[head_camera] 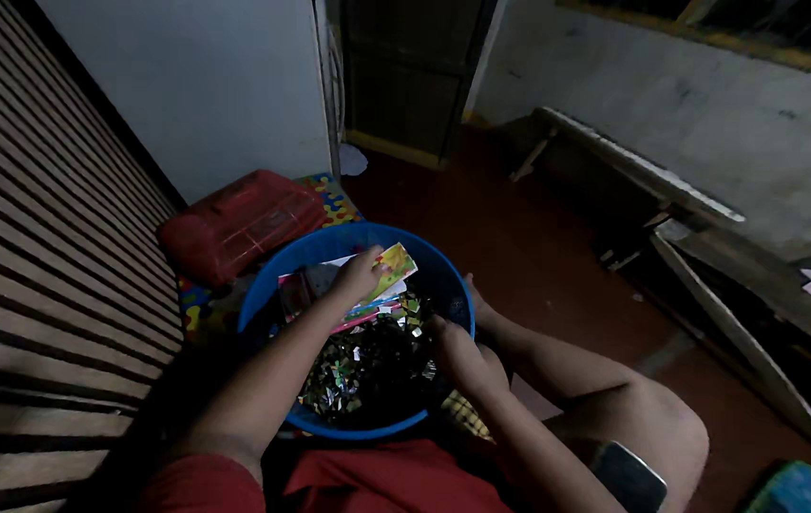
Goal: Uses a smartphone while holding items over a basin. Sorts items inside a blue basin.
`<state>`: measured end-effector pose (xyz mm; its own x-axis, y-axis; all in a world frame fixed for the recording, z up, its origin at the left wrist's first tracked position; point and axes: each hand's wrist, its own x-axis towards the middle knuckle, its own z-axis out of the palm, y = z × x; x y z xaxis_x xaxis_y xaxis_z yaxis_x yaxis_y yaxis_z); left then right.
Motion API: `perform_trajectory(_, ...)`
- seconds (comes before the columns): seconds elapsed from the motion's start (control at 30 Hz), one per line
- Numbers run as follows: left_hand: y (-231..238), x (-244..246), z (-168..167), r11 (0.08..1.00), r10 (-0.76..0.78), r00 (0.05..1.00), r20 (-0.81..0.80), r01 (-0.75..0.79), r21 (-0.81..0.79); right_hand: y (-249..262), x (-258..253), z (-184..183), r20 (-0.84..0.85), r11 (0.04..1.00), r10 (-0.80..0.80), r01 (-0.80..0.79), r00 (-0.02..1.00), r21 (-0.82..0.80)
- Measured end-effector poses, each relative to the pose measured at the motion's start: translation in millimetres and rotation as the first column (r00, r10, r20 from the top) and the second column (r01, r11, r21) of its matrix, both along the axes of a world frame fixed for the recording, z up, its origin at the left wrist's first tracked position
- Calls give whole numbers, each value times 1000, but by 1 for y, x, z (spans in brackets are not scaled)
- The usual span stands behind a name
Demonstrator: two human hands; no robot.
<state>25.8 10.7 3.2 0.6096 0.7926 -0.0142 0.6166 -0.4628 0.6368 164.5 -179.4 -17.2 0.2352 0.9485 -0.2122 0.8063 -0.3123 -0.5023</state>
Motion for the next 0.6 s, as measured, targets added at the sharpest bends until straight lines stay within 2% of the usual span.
perform_trajectory(0.13, -11, 2, 10, 994, 98, 989, 107, -103, 45, -14, 3, 11, -19, 998, -50, 50, 999, -32)
perform_trajectory(0.23, -8, -1, -4, 993, 118, 985, 125, -121, 13, -22, 3, 1, -56, 992, -31, 38, 998, 124)
perform_trajectory(0.3, -1, -2, -17, 994, 106, 983, 148, -105, -14, -25, 8, -8, -219, 975, 19, 30, 976, 219)
perform_trajectory(0.33, 1, -1, -22, 995, 95, 984, 150, -91, -28, -26, 11, -10, -373, 968, 28, 69, 927, 243)
perform_trajectory(0.37, 3, 0, -26, 997, 76, 987, 142, -71, -40, -26, 11, -14, -551, 953, 30, 143, 834, 267)
perform_trajectory(0.43, 4, 3, -32, 998, 24, 990, 139, -16, -54, -23, 12, -25, -831, 910, 76, 302, 552, 284)
perform_trajectory(0.5, 1, 0, -34, 995, -9, 985, 174, 26, -94, -20, 10, -25, -936, 875, 125, 408, 330, 261)
perform_trajectory(0.6, -4, -11, -32, 954, 26, 927, 375, 89, -286, -11, 9, -26, -974, 840, 138, 500, 179, 211)
